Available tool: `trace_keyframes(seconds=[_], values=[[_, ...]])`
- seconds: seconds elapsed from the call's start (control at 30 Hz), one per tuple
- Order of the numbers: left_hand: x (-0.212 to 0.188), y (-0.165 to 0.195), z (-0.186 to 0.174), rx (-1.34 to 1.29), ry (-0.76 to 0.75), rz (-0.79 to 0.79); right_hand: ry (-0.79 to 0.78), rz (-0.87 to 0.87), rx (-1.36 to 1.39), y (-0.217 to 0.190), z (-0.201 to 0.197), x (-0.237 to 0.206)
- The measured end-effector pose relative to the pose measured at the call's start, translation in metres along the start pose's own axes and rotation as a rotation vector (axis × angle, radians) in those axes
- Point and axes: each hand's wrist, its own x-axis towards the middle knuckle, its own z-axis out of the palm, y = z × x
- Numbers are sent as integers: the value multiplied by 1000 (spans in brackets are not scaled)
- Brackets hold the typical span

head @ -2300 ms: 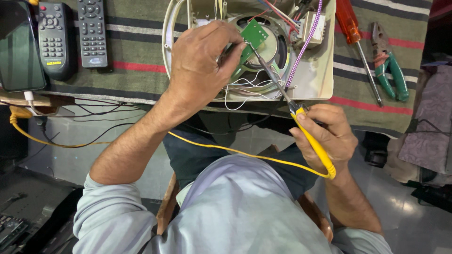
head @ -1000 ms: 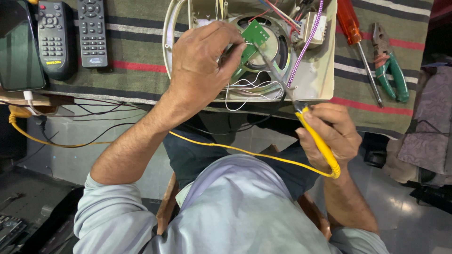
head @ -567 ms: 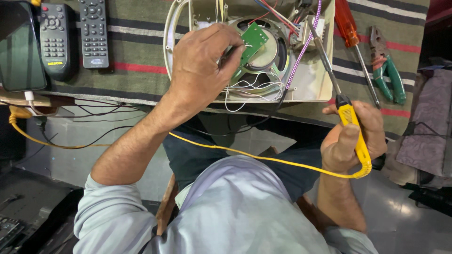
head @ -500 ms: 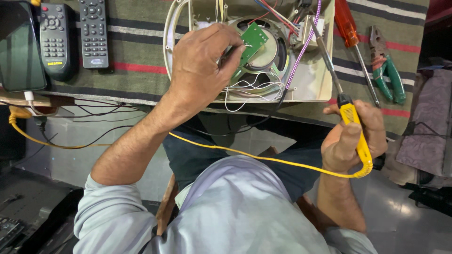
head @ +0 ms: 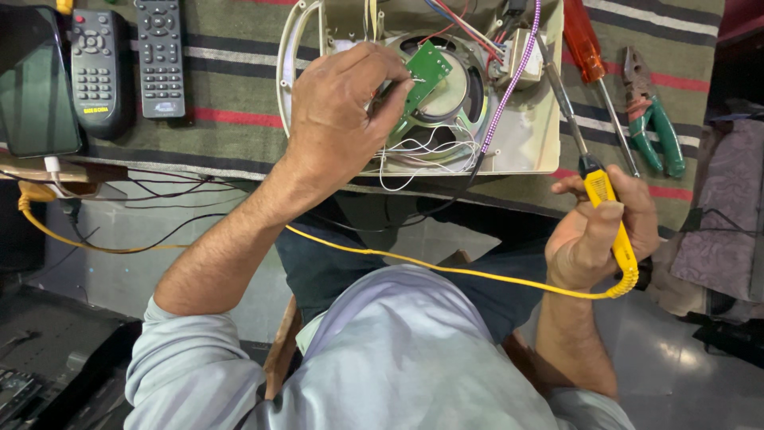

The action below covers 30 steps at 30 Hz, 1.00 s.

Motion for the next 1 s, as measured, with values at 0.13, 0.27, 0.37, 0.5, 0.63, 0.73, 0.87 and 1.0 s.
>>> trace_keyframes(seconds=[0.13,0.27,0.37,0.5,0.63,0.73,0.87,1.0], values=[[0,1,0,-23,4,-14,8,2,15,3,-1,0],[1,1,-1,-30,5,-20,18,1,33,6,-2,0],[1,1,-1,-50,6,-27,26,5,38,7,-2,-1],[2,0,0,-85,13,-40,38,9,41,9,-4,0],[3,1,-1,-115,3,-69,39,22,57,7,-6,0],[2,3,-2,-158,-3,-125,41,26,50,7,-7,0],[2,4,-4,-264,-2,-206,49,29,37,7,-10,-1],[3,4,-6,-232,-1,-232,58,31,39,8,-13,-2]])
